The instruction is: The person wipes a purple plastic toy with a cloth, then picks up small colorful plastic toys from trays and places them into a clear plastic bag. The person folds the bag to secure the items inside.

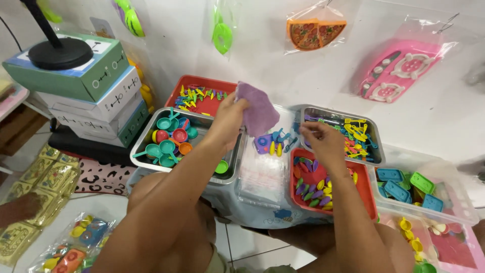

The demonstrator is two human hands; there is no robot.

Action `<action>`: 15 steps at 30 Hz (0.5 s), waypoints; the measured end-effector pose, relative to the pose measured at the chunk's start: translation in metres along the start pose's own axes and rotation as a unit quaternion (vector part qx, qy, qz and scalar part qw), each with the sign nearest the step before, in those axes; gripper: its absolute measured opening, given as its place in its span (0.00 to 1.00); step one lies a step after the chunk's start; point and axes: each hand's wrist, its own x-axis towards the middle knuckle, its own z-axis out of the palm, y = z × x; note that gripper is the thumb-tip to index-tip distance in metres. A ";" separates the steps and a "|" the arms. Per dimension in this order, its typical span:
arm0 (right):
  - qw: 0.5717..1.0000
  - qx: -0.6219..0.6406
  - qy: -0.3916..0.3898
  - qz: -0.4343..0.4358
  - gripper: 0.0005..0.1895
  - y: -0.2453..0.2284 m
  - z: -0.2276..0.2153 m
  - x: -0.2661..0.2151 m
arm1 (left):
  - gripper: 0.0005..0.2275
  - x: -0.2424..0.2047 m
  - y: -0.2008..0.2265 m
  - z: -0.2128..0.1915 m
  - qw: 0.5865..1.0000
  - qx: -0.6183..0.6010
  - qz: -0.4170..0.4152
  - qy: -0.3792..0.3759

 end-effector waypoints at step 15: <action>0.862 -0.465 0.014 -0.202 0.08 0.085 0.055 0.021 | 0.09 -0.014 0.022 0.004 0.996 -0.013 0.047 -0.076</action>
